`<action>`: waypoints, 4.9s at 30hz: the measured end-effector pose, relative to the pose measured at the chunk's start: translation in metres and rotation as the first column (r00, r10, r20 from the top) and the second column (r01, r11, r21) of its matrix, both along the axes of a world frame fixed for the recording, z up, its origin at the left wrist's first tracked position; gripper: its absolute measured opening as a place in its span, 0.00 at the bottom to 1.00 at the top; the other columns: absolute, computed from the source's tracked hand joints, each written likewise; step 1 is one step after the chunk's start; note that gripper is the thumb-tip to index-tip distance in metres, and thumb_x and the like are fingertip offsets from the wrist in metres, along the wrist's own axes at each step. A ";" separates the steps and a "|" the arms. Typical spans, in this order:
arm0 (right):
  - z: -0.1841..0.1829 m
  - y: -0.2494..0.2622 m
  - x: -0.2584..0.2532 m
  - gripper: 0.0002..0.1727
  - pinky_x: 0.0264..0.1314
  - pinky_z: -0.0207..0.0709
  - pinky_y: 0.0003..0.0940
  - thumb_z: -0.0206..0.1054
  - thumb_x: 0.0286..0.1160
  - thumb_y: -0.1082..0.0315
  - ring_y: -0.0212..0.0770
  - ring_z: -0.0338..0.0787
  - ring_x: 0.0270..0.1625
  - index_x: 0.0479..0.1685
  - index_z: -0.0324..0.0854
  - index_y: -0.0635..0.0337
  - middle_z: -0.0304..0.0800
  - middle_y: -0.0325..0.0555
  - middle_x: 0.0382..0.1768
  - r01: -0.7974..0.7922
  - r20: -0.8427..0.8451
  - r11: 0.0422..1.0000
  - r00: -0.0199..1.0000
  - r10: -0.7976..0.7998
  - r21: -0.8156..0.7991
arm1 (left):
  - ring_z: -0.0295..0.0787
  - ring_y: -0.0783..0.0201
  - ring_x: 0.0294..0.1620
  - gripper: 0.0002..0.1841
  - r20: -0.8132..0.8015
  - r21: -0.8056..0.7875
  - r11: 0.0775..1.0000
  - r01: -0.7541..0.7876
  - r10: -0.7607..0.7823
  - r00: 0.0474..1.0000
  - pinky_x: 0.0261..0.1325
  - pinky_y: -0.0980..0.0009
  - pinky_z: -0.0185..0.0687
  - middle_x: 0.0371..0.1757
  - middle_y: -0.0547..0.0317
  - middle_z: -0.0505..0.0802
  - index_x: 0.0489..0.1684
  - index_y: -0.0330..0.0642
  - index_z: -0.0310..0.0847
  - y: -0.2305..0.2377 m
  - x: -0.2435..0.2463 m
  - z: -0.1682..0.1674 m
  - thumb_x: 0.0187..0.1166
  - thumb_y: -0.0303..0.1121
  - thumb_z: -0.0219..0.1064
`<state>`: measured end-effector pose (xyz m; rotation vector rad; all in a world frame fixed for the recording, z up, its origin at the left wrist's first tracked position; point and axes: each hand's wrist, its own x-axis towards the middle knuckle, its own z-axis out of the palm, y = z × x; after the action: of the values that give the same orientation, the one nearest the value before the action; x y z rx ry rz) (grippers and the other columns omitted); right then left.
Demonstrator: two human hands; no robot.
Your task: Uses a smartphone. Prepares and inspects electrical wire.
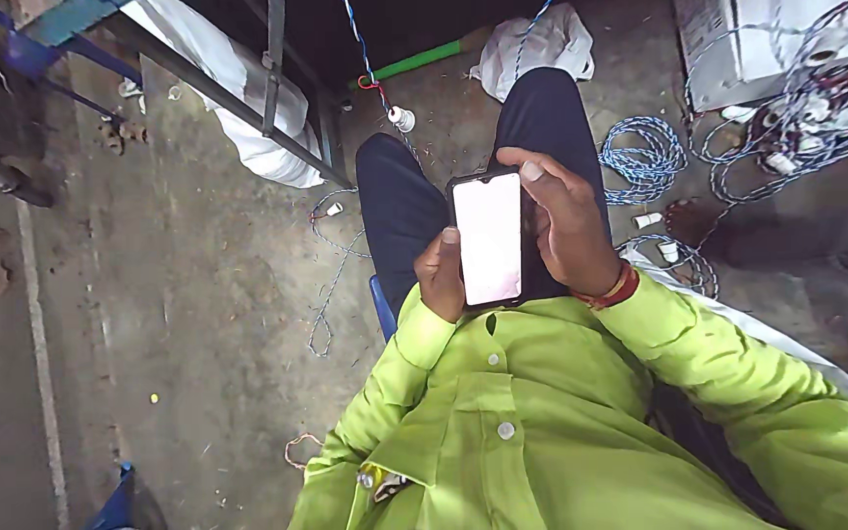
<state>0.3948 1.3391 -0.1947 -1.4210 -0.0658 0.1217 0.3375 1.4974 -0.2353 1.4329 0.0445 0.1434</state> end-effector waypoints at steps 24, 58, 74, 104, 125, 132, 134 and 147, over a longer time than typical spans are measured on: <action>-0.015 -0.004 -0.047 0.28 0.62 0.87 0.30 0.43 0.94 0.47 0.31 0.92 0.58 0.75 0.76 0.54 0.92 0.37 0.58 -0.012 -0.215 0.959 0.974 0.076 0.282 | 0.93 0.74 0.35 0.22 -0.044 -0.041 0.999 0.025 -0.027 0.999 0.37 0.73 0.91 0.37 0.66 0.94 0.47 0.53 0.89 0.003 -0.002 -0.002 0.92 0.54 0.51; -0.007 -0.008 0.000 0.28 0.87 0.41 0.76 0.56 0.82 0.32 0.80 0.39 0.92 0.61 0.93 0.37 0.55 0.71 0.89 0.254 0.611 0.705 0.728 0.312 -0.662 | 0.92 0.73 0.33 0.22 0.004 -0.066 0.997 0.031 -0.030 1.000 0.36 0.73 0.91 0.34 0.65 0.94 0.46 0.51 0.89 0.002 -0.001 -0.005 0.93 0.51 0.51; -0.032 -0.046 -0.043 0.21 0.91 0.51 0.62 0.60 0.84 0.49 0.64 0.60 0.89 0.43 0.93 0.55 0.73 0.66 0.80 0.194 0.653 0.852 0.729 0.207 -0.487 | 0.96 0.68 0.38 0.20 0.028 -0.181 0.983 0.004 0.001 1.000 0.47 0.65 0.94 0.36 0.60 0.96 0.43 0.41 0.89 -0.003 0.006 -0.006 0.94 0.39 0.50; -0.041 -0.043 -0.031 0.23 0.92 0.46 0.62 0.56 0.86 0.43 0.67 0.54 0.91 0.49 0.91 0.48 0.69 0.66 0.83 0.320 0.736 0.785 0.634 0.238 -0.530 | 0.96 0.68 0.40 0.19 0.015 -0.155 0.987 -0.035 0.038 0.999 0.50 0.65 0.94 0.37 0.60 0.97 0.45 0.40 0.89 -0.003 0.007 -0.005 0.95 0.37 0.49; -0.048 -0.041 -0.028 0.24 0.91 0.50 0.61 0.56 0.89 0.48 0.68 0.57 0.90 0.42 0.93 0.53 0.72 0.70 0.79 0.339 0.703 0.820 0.703 0.104 -0.461 | 0.96 0.69 0.38 0.19 -0.002 -0.175 0.983 -0.053 0.054 0.999 0.47 0.66 0.95 0.36 0.60 0.97 0.43 0.40 0.89 -0.005 0.007 -0.004 0.95 0.37 0.49; -0.049 -0.038 -0.029 0.22 0.91 0.48 0.61 0.57 0.87 0.47 0.68 0.57 0.90 0.47 0.92 0.52 0.73 0.68 0.79 0.290 0.713 0.828 0.678 0.177 -0.481 | 0.96 0.68 0.39 0.19 0.002 -0.173 0.984 -0.051 0.052 0.999 0.48 0.65 0.94 0.36 0.60 0.97 0.43 0.40 0.89 -0.005 0.006 -0.004 0.94 0.37 0.50; -0.049 -0.037 -0.029 0.24 0.92 0.44 0.63 0.57 0.86 0.44 0.69 0.54 0.91 0.52 0.92 0.50 0.71 0.68 0.81 0.265 0.703 0.817 0.676 0.222 -0.512 | 0.96 0.68 0.38 0.20 -0.001 -0.177 0.983 -0.043 0.044 0.999 0.47 0.65 0.95 0.36 0.60 0.97 0.43 0.40 0.89 -0.005 0.006 -0.004 0.95 0.38 0.50; -0.049 -0.041 -0.027 0.24 0.91 0.44 0.64 0.56 0.86 0.43 0.68 0.52 0.91 0.36 0.89 0.48 0.72 0.67 0.80 0.387 0.764 0.790 0.626 0.155 -0.477 | 0.96 0.69 0.37 0.20 0.011 -0.166 0.985 -0.047 0.050 0.999 0.46 0.66 0.95 0.35 0.61 0.97 0.42 0.40 0.89 -0.005 0.007 -0.004 0.95 0.37 0.49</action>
<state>0.3679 1.2985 -0.2441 -2.0421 -0.7153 -0.6847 0.3444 1.4928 -0.2394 1.2648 0.0770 0.1865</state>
